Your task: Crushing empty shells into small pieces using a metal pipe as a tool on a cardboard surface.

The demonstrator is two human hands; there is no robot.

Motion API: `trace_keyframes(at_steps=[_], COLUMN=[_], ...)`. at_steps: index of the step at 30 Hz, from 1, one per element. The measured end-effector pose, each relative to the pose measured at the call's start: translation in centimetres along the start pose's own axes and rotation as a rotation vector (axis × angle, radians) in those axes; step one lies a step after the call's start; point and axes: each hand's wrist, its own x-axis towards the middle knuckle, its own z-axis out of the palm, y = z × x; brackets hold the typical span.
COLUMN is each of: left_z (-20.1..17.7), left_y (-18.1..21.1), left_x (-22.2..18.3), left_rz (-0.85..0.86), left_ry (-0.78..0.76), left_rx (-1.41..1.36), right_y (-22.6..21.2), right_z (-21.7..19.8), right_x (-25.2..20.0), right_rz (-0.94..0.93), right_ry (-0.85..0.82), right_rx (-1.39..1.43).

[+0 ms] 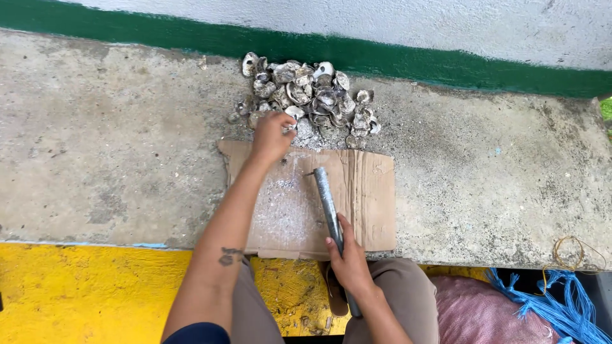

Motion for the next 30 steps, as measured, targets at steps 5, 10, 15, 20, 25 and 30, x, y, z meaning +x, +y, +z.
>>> trace_keyframes(at_steps=[5,10,15,20,25,30], left_z=[4.0,6.1,7.5,4.9,3.1,1.5], left_y=[2.2,1.3,-2.1,-1.3,-4.5,-5.9], left_x=[1.2,2.9,2.5,-0.5,-3.2,-4.4], left_rz=[0.110,0.120,0.197,0.187,-0.040,-0.374], left_ry=[-0.044,-0.050,0.045,0.219,0.140,0.100], left_rx=[0.457,0.584,0.526,0.264,-0.686,-0.875], right_y=[-0.3,0.7,0.1,-0.2,-0.5,-0.2], right_z=[-0.1,0.4,0.1,-0.1,-0.1,0.0], right_x=[0.1,0.6,0.4,0.2,0.1,0.1], right_rz=[-0.015,-0.185,-0.075,-0.084,-0.020,0.004], right_ry=[-0.029,0.043,-0.022,-0.028,-0.064,-0.050], right_rx=[-0.023,-0.016,-0.015,-0.008,-0.011,0.003])
